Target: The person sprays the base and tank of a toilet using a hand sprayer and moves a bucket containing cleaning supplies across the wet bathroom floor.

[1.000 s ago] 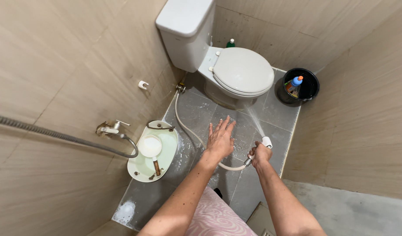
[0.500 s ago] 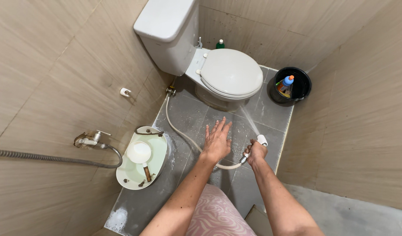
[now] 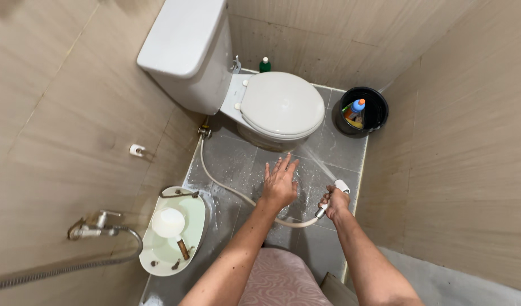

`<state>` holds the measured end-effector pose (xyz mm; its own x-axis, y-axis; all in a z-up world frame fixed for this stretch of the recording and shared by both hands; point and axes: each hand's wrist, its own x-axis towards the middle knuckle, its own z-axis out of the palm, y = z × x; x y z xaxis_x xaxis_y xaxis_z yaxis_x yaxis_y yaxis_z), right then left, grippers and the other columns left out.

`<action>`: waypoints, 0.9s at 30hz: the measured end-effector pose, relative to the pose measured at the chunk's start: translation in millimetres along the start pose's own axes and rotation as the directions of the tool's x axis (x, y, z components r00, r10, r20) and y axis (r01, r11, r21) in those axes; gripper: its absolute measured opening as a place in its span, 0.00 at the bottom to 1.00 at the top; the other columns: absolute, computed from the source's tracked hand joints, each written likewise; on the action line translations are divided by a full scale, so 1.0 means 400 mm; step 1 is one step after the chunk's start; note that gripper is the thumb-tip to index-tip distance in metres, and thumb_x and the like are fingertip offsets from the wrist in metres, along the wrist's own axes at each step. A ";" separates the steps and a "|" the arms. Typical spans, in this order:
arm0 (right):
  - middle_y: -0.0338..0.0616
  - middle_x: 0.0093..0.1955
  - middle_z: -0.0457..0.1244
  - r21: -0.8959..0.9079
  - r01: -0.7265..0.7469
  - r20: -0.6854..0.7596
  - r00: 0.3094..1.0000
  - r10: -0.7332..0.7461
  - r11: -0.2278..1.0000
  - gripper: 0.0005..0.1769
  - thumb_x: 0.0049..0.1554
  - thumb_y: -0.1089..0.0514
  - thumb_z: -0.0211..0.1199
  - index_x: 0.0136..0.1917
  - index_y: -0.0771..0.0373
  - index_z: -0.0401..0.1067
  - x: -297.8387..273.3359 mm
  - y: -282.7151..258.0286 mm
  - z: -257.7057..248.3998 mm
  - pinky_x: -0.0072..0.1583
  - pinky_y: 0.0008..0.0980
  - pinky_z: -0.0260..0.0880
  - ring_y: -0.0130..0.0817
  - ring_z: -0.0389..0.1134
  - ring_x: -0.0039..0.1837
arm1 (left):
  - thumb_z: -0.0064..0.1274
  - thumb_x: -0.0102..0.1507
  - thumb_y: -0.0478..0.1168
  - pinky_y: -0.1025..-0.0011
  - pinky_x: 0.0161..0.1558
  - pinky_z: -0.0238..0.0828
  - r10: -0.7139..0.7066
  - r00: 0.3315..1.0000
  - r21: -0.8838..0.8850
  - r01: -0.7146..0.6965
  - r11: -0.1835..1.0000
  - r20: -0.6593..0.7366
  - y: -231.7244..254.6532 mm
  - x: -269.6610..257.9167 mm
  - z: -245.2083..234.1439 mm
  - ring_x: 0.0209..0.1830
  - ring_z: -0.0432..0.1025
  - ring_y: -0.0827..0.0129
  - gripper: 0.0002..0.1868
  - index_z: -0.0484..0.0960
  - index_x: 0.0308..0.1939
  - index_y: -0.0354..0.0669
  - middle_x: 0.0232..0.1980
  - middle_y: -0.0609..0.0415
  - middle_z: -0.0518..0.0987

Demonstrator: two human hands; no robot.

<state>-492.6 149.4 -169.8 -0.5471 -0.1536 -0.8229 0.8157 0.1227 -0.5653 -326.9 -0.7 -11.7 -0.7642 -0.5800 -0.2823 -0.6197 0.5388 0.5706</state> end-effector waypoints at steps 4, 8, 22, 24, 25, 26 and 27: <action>0.42 0.30 0.51 -0.012 -0.010 -0.010 1.000 0.010 1.000 0.04 0.61 0.65 0.52 0.49 0.67 0.64 0.033 -0.044 0.021 0.32 0.39 0.54 0.32 0.50 0.28 | 0.54 0.62 0.37 0.44 0.78 0.31 0.024 1.000 -0.005 -0.024 1.000 0.002 -0.001 0.080 -0.029 0.81 0.47 0.54 0.37 0.61 0.75 0.50 0.82 0.50 0.51; 0.42 0.30 0.51 -0.006 -0.058 -0.017 0.998 0.058 0.998 0.03 0.61 0.65 0.51 0.47 0.67 0.63 0.063 -0.073 0.041 0.32 0.39 0.53 0.33 0.50 0.28 | 0.53 0.62 0.37 0.45 0.78 0.33 0.058 0.998 0.007 -0.058 0.998 0.003 -0.007 0.154 -0.050 0.81 0.48 0.55 0.36 0.61 0.75 0.49 0.82 0.52 0.52; 0.41 0.29 0.49 0.009 -0.104 -0.021 0.994 0.104 0.995 0.03 0.59 0.65 0.54 0.43 0.64 0.62 0.181 -0.179 0.049 0.32 0.39 0.53 0.34 0.49 0.27 | 0.57 0.62 0.39 0.44 0.78 0.33 0.052 0.997 0.006 -0.053 0.999 0.051 0.037 0.321 -0.056 0.81 0.48 0.56 0.37 0.61 0.74 0.50 0.82 0.52 0.52; 0.42 0.29 0.50 0.005 -0.103 -0.025 0.994 0.103 0.995 0.04 0.59 0.65 0.55 0.43 0.63 0.61 0.211 -0.203 0.051 0.32 0.40 0.53 0.34 0.50 0.28 | 0.57 0.62 0.38 0.43 0.77 0.32 0.061 0.997 -0.004 -0.061 0.998 0.048 0.046 0.349 -0.047 0.81 0.47 0.54 0.38 0.61 0.75 0.49 0.82 0.50 0.52; 0.42 0.29 0.50 0.000 -0.102 -0.023 0.995 0.102 0.995 0.04 0.60 0.65 0.55 0.43 0.63 0.60 0.231 -0.218 0.055 0.32 0.40 0.53 0.34 0.50 0.28 | 0.57 0.61 0.37 0.42 0.77 0.31 0.068 0.997 -0.005 -0.068 0.998 0.040 0.052 0.366 -0.044 0.81 0.47 0.53 0.38 0.61 0.75 0.49 0.82 0.49 0.51; 0.42 0.29 0.50 -0.007 -0.110 -0.021 0.994 0.110 0.994 0.04 0.59 0.65 0.54 0.43 0.63 0.60 0.251 -0.235 0.057 0.32 0.40 0.52 0.34 0.50 0.28 | 0.57 0.60 0.36 0.41 0.77 0.30 0.074 0.997 -0.007 -0.074 0.997 0.033 0.058 0.383 -0.040 0.81 0.47 0.52 0.39 0.61 0.75 0.48 0.83 0.48 0.51; 0.42 0.29 0.50 -0.009 -0.121 -0.020 0.992 0.121 0.993 0.04 0.59 0.65 0.54 0.43 0.63 0.60 0.268 -0.246 0.061 0.32 0.39 0.52 0.34 0.50 0.28 | 0.57 0.61 0.37 0.41 0.77 0.31 0.067 0.998 -0.007 -0.067 0.998 0.016 0.060 0.395 -0.039 0.81 0.47 0.52 0.38 0.61 0.75 0.48 0.82 0.48 0.52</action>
<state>-626.7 96.9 -201.0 -0.4482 -0.1178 -0.8862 0.8742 0.1492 -0.4620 -459.7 -88.9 -30.6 -0.8067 -0.5329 -0.2554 -0.5660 0.5725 0.5933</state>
